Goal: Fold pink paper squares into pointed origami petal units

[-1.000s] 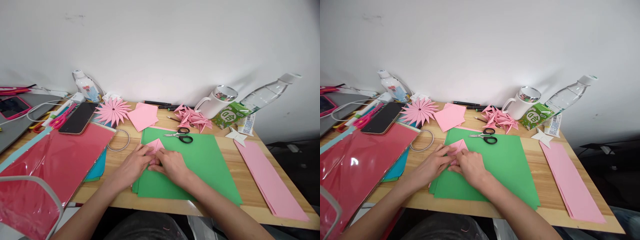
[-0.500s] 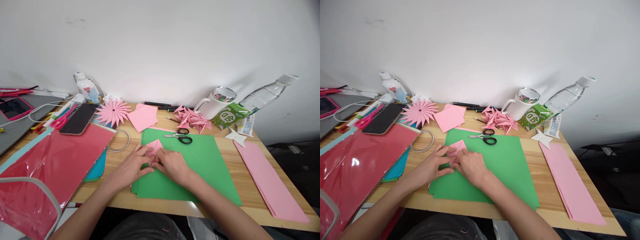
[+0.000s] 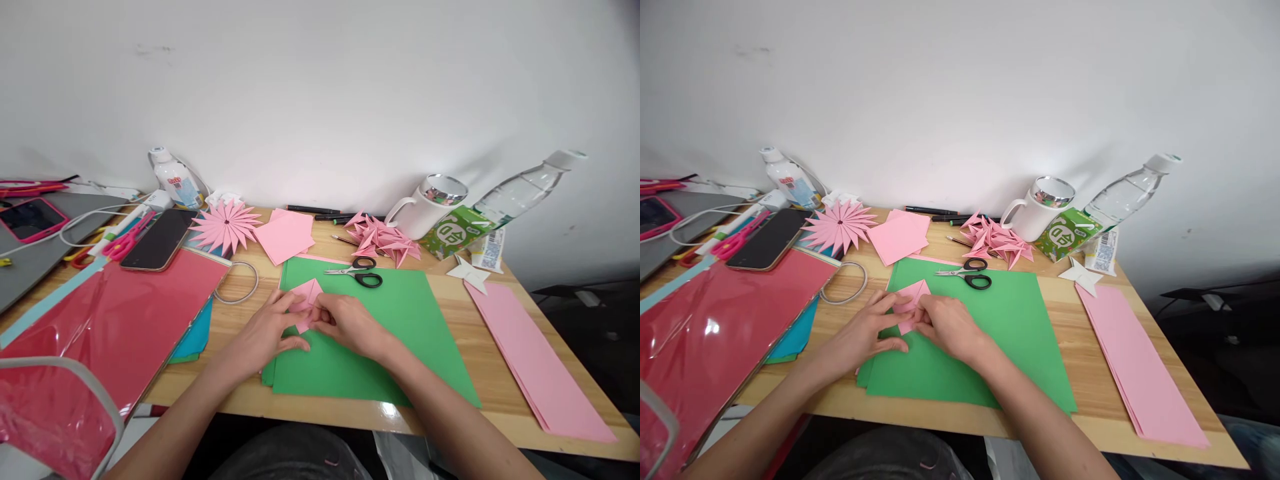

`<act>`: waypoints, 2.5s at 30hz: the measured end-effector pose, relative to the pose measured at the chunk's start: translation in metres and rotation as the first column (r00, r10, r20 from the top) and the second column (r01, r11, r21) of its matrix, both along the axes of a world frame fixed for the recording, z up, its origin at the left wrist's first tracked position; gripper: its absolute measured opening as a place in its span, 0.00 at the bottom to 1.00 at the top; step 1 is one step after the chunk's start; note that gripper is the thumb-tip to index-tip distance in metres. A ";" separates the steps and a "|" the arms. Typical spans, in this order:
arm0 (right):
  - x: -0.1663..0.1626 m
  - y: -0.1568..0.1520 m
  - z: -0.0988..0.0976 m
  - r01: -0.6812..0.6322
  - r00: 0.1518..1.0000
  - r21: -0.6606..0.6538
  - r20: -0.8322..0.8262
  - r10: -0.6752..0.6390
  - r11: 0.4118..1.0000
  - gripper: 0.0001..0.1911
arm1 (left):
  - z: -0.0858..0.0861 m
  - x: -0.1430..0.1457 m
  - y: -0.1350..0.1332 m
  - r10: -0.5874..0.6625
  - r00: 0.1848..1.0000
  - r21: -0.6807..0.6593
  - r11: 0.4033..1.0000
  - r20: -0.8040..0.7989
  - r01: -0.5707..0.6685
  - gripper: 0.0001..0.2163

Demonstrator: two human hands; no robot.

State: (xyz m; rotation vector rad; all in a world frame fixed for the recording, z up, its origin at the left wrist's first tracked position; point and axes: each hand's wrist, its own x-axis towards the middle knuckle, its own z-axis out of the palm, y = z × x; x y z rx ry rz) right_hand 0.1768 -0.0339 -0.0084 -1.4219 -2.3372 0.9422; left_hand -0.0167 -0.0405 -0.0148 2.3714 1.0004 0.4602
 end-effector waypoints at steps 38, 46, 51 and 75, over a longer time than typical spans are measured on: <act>0.008 0.010 -0.016 0.244 0.947 0.179 -0.256 -0.194 0.953 0.21 | -0.027 0.010 -0.013 0.119 0.938 0.197 0.962 0.325 -0.191 0.21; 0.013 0.010 -0.017 0.174 0.951 0.074 -0.271 -0.149 0.982 0.26 | -0.027 0.009 -0.013 0.321 0.893 0.139 0.915 0.315 -0.378 0.16; 0.014 0.009 -0.017 0.100 0.930 0.058 -0.361 -0.072 0.993 0.22 | -0.029 0.010 -0.011 0.298 0.915 0.215 0.908 0.271 -0.359 0.17; 0.019 0.002 -0.001 -0.269 0.929 0.179 -0.211 0.304 0.946 0.06 | -0.007 0.004 -0.041 0.072 0.880 0.683 0.661 -0.469 0.310 0.10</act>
